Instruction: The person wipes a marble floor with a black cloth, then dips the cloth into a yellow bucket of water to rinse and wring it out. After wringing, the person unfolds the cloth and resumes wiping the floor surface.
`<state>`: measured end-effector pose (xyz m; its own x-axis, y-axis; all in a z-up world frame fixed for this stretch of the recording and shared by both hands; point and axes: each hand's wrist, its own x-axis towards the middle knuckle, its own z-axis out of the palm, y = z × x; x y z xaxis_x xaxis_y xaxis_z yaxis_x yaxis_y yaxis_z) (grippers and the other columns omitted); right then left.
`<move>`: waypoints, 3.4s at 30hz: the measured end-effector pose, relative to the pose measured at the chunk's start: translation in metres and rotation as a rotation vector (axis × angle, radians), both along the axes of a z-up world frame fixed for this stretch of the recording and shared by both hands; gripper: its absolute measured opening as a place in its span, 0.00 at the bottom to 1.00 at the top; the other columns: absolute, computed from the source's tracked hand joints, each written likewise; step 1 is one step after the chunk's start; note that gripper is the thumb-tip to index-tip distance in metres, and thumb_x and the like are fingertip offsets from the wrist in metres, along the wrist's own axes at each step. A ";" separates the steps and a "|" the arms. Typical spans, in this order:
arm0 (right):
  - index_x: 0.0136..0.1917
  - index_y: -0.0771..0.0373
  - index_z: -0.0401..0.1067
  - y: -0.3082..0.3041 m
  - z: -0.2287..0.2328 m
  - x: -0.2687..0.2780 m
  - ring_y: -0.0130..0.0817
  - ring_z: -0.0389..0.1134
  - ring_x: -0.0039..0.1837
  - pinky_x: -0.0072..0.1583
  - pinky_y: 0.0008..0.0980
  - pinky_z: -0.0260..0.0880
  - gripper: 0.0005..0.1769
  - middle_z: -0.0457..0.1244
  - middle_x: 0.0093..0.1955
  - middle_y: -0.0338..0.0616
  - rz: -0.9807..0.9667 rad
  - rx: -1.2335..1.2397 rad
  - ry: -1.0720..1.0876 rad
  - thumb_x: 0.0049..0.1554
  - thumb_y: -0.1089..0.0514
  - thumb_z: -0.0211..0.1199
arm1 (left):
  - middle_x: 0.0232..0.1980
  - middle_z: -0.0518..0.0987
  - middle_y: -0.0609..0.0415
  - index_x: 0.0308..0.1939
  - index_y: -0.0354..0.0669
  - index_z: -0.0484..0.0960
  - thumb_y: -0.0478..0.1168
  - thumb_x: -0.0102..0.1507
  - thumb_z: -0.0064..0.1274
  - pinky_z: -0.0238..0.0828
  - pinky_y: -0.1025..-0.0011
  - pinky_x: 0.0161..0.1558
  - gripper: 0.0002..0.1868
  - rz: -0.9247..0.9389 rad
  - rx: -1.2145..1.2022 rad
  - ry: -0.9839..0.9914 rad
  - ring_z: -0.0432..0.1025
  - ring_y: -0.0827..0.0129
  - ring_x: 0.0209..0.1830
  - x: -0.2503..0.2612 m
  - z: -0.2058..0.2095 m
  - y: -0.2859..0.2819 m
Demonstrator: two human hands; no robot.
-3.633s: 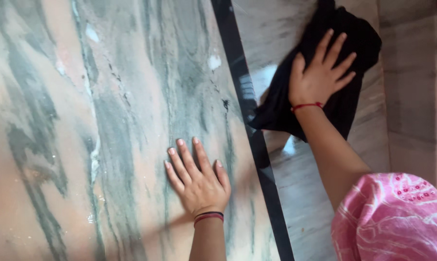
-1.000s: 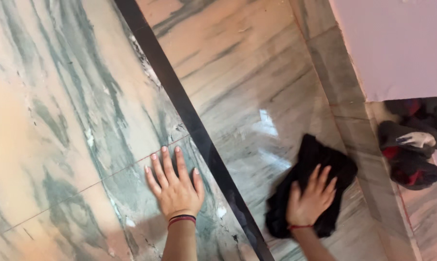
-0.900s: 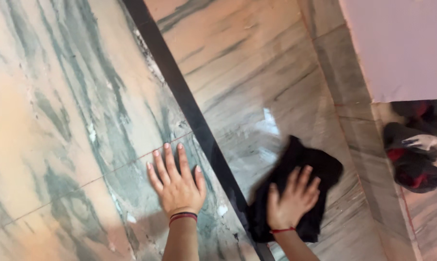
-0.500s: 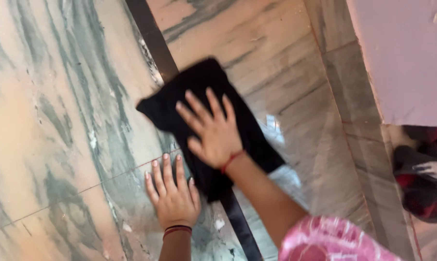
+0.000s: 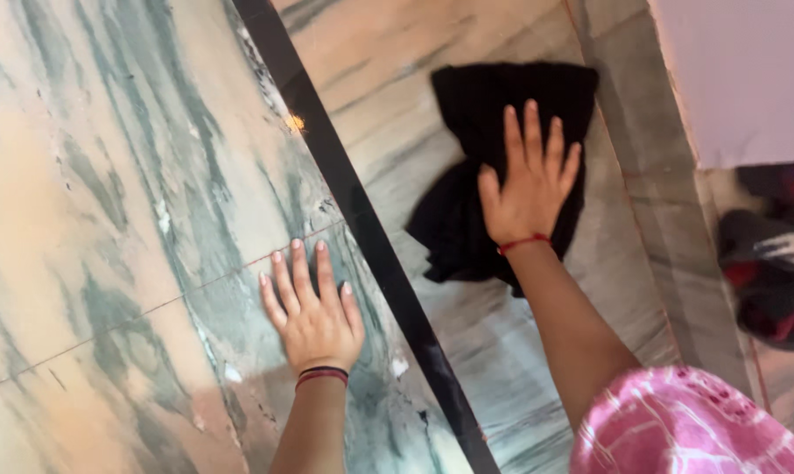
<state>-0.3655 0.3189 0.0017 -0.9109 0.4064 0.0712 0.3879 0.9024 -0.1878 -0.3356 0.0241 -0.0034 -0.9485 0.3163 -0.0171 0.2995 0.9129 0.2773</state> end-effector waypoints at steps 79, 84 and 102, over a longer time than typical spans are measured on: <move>0.81 0.52 0.55 -0.181 0.012 0.097 0.66 0.33 0.85 0.78 0.69 0.27 0.45 0.43 0.85 0.51 -0.375 -0.051 0.088 0.55 0.37 0.59 | 0.83 0.55 0.34 0.79 0.34 0.62 0.45 0.71 0.40 0.35 0.38 0.78 0.33 -0.094 0.050 0.133 0.45 0.36 0.83 0.004 -0.009 -0.003; 0.81 0.50 0.55 -0.173 0.017 0.136 0.59 0.36 0.86 0.80 0.67 0.27 0.46 0.44 0.85 0.47 -0.181 -0.142 0.088 0.51 0.42 0.59 | 0.82 0.55 0.34 0.78 0.34 0.62 0.45 0.71 0.40 0.35 0.38 0.78 0.33 -0.102 0.060 0.135 0.45 0.35 0.83 0.002 -0.010 -0.004; 0.84 0.48 0.28 -0.144 -0.014 0.272 0.67 0.18 0.83 0.71 0.79 0.25 0.56 0.20 0.86 0.52 -0.497 -0.139 -0.531 0.56 0.26 0.49 | 0.82 0.54 0.35 0.77 0.35 0.62 0.46 0.68 0.41 0.33 0.39 0.78 0.34 -0.086 0.053 0.046 0.43 0.37 0.83 -0.001 -0.002 -0.005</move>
<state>-0.0930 0.1752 -0.0127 -0.5145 0.7529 -0.4104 0.8149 0.5783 0.0392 -0.3364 0.0193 -0.0051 -0.9172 0.3959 0.0446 0.3896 0.8679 0.3083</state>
